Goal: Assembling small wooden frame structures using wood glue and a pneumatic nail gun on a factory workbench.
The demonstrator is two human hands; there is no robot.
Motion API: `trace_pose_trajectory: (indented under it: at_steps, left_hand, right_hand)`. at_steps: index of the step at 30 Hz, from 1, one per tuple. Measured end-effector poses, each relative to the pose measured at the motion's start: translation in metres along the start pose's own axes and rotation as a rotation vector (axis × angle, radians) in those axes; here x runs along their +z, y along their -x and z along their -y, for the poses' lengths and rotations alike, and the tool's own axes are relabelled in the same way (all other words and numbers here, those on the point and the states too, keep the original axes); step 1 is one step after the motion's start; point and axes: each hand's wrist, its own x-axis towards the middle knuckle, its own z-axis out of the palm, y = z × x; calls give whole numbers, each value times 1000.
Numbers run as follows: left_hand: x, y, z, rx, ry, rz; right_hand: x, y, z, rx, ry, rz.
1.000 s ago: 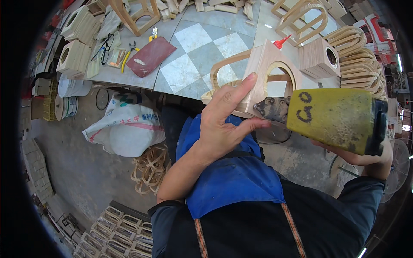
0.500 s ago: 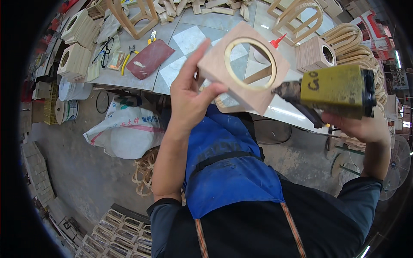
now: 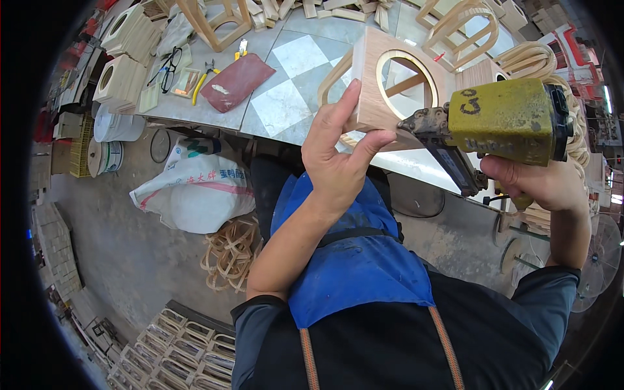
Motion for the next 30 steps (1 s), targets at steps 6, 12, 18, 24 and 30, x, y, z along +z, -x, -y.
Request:
trace_pose_trajectory:
  at_steps: [6, 12, 18, 24, 30]
  left_hand:
    - [0, -5, 4, 35, 45, -9]
    - [1, -11, -1, -3, 120, 24]
    - [-6, -10, -2, -6, 118, 37]
    - [-7, -8, -2, 3, 110, 80]
    - [-6, -5, 0, 34, 100, 103]
  right_hand:
    - [5, 0, -12, -123, -18, -40]
    - [0, 4, 4, 26, 13, -58]
    - [1, -6, -26, -416, 100, -51]
    - [-2, -2, -18, -373, 32, -17]
    - [6, -2, -6, -427, 114, -65]
